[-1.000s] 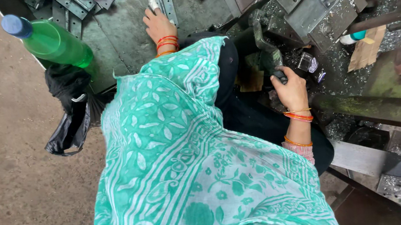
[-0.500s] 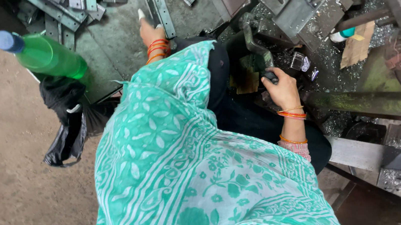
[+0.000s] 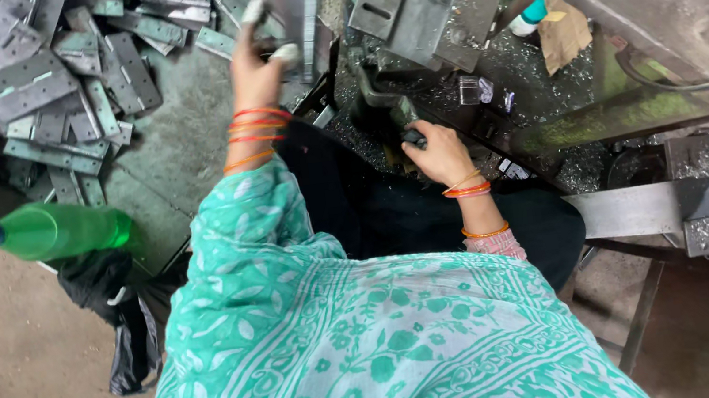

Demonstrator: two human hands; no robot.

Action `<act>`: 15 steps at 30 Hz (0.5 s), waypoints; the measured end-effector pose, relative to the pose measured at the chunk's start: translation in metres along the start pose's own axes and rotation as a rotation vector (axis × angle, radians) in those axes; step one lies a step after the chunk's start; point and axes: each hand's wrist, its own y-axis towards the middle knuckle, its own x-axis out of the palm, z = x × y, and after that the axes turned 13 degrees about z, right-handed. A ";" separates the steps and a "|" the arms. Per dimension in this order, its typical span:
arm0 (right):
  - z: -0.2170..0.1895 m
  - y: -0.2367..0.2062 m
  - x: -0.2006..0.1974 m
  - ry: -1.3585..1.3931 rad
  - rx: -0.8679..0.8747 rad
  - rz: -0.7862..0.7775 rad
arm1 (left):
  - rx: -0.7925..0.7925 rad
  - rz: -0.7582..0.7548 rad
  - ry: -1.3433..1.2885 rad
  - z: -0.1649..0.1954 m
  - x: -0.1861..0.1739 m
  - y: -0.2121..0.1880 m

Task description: The person repeatedly places metal hinge pieces into a press machine, activates the press with a lever, and removes the processed pieces. The task is performed continuously with a pile of finished pieces accumulating nearby.

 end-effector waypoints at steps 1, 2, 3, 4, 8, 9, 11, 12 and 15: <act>0.000 0.000 0.000 -0.009 0.010 -0.004 | -0.088 -0.037 0.020 -0.004 0.028 0.003; 0.001 -0.001 0.000 -0.019 0.021 -0.010 | -0.072 -0.120 -0.085 -0.009 0.056 0.004; 0.002 -0.001 0.001 -0.030 0.034 -0.018 | -0.060 -0.203 -0.191 -0.015 0.082 0.003; 0.003 -0.001 0.002 -0.027 0.030 -0.009 | -0.139 -0.197 -0.092 -0.021 0.108 0.003; 0.010 0.002 0.008 0.007 -0.043 0.026 | 0.449 -0.095 0.451 -0.040 0.164 -0.011; 0.012 0.004 0.010 0.022 -0.075 0.039 | 0.445 -0.156 0.567 -0.045 0.168 -0.014; 0.016 0.007 0.014 0.021 -0.089 0.052 | 0.425 -0.283 0.803 -0.050 0.165 -0.027; 0.017 0.008 0.015 0.024 -0.096 0.057 | 0.515 -0.353 0.892 -0.050 0.163 -0.031; 0.019 0.012 0.019 -0.027 -0.036 0.015 | 0.752 -0.499 1.089 -0.047 0.157 -0.041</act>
